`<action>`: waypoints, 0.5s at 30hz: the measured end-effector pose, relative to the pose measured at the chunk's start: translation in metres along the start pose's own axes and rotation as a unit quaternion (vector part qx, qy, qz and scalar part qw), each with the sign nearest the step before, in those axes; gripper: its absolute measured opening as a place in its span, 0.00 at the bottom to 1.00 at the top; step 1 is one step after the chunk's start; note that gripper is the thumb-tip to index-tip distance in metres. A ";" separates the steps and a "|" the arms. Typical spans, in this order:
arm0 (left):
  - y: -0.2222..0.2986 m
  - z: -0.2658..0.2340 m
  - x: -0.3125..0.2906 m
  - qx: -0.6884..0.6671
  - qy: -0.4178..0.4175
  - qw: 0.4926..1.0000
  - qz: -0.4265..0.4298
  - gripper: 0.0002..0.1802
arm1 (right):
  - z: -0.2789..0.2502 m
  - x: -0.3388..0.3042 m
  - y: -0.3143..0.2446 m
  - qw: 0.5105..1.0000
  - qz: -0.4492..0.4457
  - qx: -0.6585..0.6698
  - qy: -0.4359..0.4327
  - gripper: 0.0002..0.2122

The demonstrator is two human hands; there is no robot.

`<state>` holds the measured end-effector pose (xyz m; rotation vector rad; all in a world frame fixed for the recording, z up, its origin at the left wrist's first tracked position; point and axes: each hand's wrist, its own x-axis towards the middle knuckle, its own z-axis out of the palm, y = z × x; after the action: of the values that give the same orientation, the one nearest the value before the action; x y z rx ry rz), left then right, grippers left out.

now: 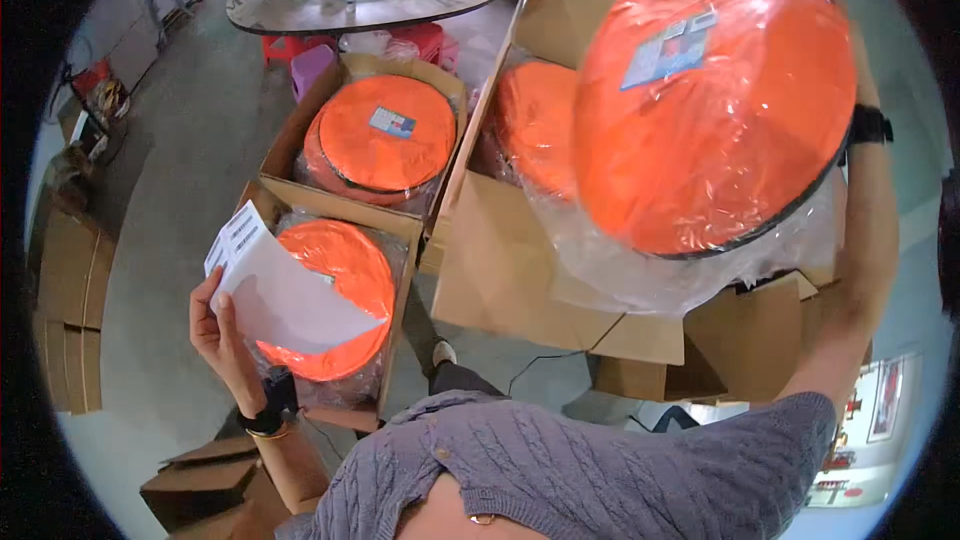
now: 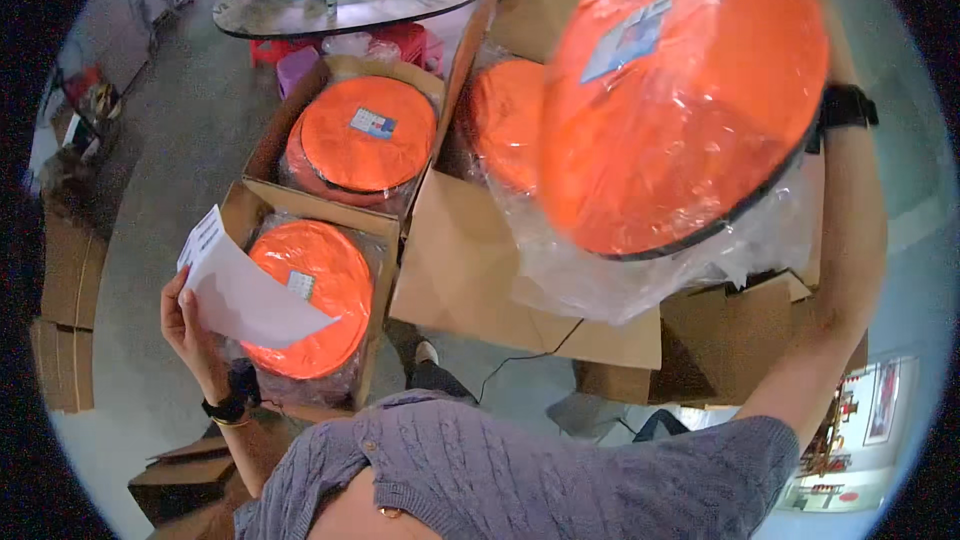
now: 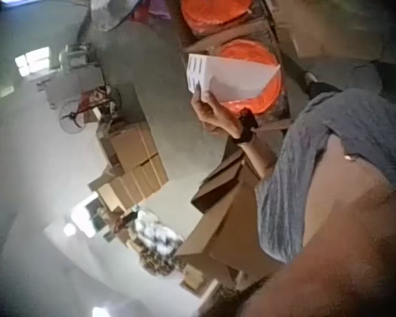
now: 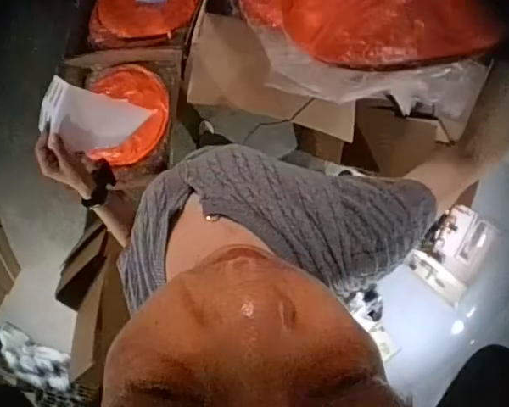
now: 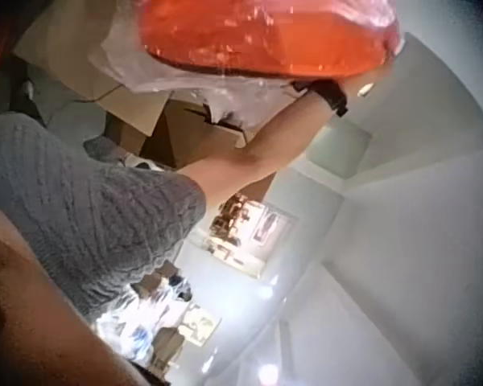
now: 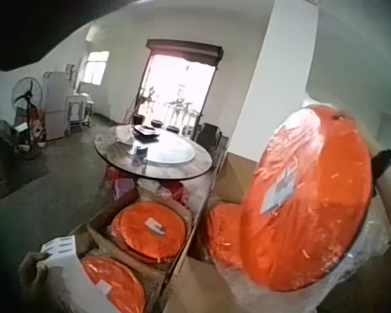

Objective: Packaging circular orange products into cardboard boxes and applying identification labels.

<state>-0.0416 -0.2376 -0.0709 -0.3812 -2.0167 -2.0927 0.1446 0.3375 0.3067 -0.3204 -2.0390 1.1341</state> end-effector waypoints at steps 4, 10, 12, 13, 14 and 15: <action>0.008 0.036 0.004 0.017 0.035 0.999 -0.023 0.15 | -0.120 0.071 0.105 0.983 0.090 -0.156 -0.028 0.21; -0.011 0.072 0.005 0.066 0.016 0.997 -0.049 0.16 | -0.242 0.099 0.337 0.785 0.130 -0.598 -0.095 0.31; -0.005 0.095 0.008 0.084 -0.010 0.995 -0.052 0.16 | -0.185 0.055 0.384 0.821 0.091 -0.535 -0.176 0.33; -0.003 0.102 0.008 0.100 -0.016 0.993 -0.058 0.17 | -0.125 0.036 0.393 0.848 0.153 -0.444 -0.247 0.30; 0.000 0.113 0.009 0.105 -0.023 0.993 -0.058 0.17 | -0.084 0.015 0.388 0.848 0.199 -0.387 -0.303 0.28; 0.000 0.128 0.008 0.084 -0.029 0.994 -0.064 0.16 | -0.063 -0.004 0.383 0.840 0.245 -0.331 -0.353 0.26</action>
<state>-0.0443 -0.1095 -0.0641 -0.2949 -2.2867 -1.9831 0.1393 0.5932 0.0143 -0.9199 -3.1257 0.8367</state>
